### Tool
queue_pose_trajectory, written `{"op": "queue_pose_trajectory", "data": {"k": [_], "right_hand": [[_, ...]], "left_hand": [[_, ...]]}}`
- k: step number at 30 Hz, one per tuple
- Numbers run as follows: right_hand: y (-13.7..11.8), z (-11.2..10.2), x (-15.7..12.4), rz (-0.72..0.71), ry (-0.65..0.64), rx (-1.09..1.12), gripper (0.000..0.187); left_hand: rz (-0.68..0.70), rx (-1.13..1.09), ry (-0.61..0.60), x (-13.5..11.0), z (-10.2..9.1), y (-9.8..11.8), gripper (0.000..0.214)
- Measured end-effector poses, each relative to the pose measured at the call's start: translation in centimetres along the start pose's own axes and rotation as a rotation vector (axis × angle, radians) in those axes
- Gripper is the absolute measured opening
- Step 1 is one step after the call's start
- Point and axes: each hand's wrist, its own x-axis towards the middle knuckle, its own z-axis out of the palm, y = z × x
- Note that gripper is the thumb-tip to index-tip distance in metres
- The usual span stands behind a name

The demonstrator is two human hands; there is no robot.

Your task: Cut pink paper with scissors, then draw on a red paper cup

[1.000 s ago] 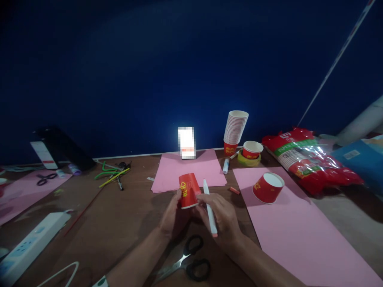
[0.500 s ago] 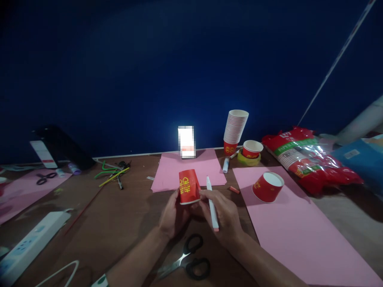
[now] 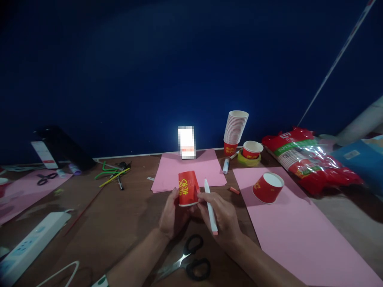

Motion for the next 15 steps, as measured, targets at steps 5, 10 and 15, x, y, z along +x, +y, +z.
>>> {"op": "queue_pose_trajectory", "data": {"k": [5, 10, 15], "right_hand": [[0.17, -0.14, 0.07, -0.005, -0.016, -0.005, 0.025], [0.14, -0.16, 0.15, 0.003, -0.022, -0.008, 0.026], [0.28, -0.05, 0.11, 0.014, -0.033, -0.01, 0.025]], "left_hand": [[-0.015, -0.032, -0.018, 0.01, 0.04, 0.01, 0.041], [-0.022, -0.032, -0.043, 0.06, 0.06, -0.05, 0.043], [-0.02, -0.051, -0.06, -0.09, 0.16, -0.04, 0.043]]}}
